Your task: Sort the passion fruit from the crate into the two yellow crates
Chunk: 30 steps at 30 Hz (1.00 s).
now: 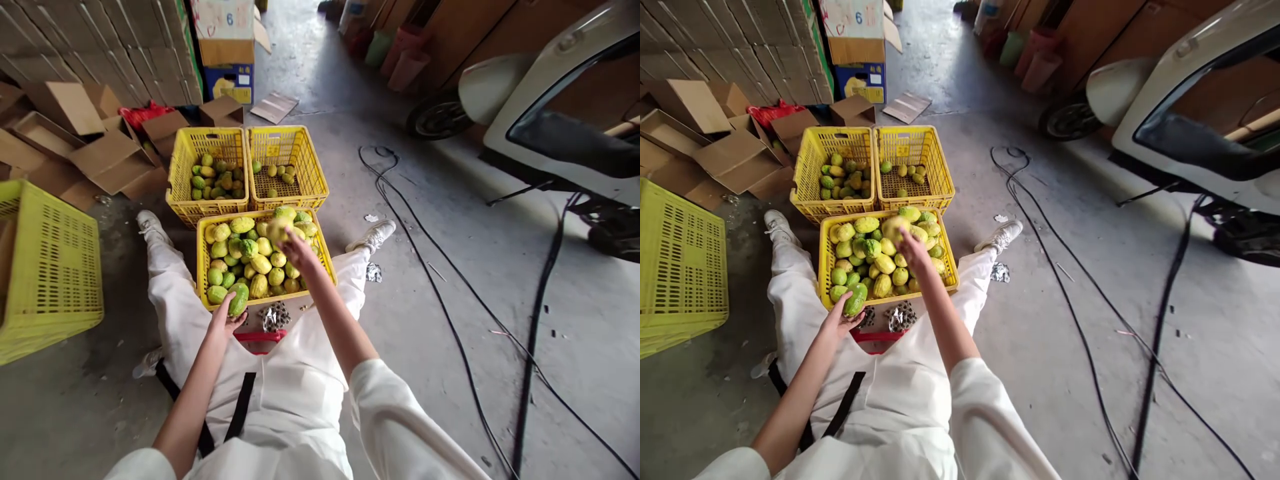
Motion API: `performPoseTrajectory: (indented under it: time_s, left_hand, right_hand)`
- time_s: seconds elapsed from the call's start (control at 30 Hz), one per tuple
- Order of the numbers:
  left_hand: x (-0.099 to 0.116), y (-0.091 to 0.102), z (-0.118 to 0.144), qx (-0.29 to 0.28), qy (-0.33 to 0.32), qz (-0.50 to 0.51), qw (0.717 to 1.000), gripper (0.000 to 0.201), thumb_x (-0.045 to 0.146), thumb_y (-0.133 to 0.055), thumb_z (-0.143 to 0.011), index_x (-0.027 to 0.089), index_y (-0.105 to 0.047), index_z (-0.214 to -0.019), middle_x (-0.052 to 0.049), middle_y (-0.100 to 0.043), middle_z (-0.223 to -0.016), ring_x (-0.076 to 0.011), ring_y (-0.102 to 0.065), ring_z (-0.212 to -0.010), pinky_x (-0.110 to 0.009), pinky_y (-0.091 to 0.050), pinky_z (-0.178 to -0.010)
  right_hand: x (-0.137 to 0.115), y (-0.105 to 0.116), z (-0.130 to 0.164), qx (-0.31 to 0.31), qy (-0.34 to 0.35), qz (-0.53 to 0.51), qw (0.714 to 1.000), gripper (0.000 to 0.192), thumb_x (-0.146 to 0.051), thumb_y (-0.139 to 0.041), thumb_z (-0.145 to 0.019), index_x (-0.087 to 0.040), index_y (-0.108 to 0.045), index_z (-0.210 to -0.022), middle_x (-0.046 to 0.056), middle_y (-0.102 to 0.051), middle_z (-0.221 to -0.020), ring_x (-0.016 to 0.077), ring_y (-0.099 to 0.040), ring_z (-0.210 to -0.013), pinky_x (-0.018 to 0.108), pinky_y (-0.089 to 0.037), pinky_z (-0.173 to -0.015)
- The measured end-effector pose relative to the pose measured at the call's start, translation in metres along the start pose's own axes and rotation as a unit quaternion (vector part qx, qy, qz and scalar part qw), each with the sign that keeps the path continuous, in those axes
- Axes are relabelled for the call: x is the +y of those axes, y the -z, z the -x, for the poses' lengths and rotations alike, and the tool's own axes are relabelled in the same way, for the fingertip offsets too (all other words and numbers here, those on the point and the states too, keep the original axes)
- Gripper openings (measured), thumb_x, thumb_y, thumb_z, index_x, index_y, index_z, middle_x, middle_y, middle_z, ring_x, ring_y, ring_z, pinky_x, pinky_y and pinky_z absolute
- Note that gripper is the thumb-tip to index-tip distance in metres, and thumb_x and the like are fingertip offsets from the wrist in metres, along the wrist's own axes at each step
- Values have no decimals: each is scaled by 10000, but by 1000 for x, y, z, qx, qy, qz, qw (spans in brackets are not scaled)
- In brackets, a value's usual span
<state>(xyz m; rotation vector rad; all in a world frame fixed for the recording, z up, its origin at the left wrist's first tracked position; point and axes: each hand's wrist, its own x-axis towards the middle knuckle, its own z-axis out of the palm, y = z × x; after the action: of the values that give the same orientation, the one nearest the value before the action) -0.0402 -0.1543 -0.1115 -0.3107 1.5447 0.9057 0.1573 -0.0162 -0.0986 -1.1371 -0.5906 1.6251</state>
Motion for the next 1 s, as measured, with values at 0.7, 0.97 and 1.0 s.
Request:
performPoseTrajectory:
  time_s: [0.7, 0.97, 1.0]
  left_hand:
    - [170, -112, 73, -146, -234, 83, 958, 461, 654, -517, -881, 227, -539, -1054, -100, -555, -1165, -237, -658, -1009, -485, -524, -945]
    - [120, -70, 37, -134, -443, 34, 886, 284, 442, -681, -864, 290, -591, -1087, -52, -613, -1276, -261, -518, -1293, -418, -475, -1033]
    - [92, -56, 19, -124, -403, -15, 907, 300, 397, -759, -801, 282, -607, -1032, -60, -643, -1216, -266, -508, -1308, -388, -489, -1017]
  right_hand:
    - [103, 87, 95, 116, -90, 108, 983, 448, -516, -829, -579, -211, -710, -885, 70, -760, -789, 271, -734, -799, 407, -570, -781]
    - [123, 92, 92, 115, -91, 112, 983, 415, -453, -802, -596, -202, -685, -904, 43, -734, -751, 233, -712, -777, 384, -564, -810]
    - [123, 92, 92, 115, -90, 114, 983, 409, -442, -797, -599, -201, -680, -909, 39, -733, -751, 226, -710, -771, 380, -564, -812]
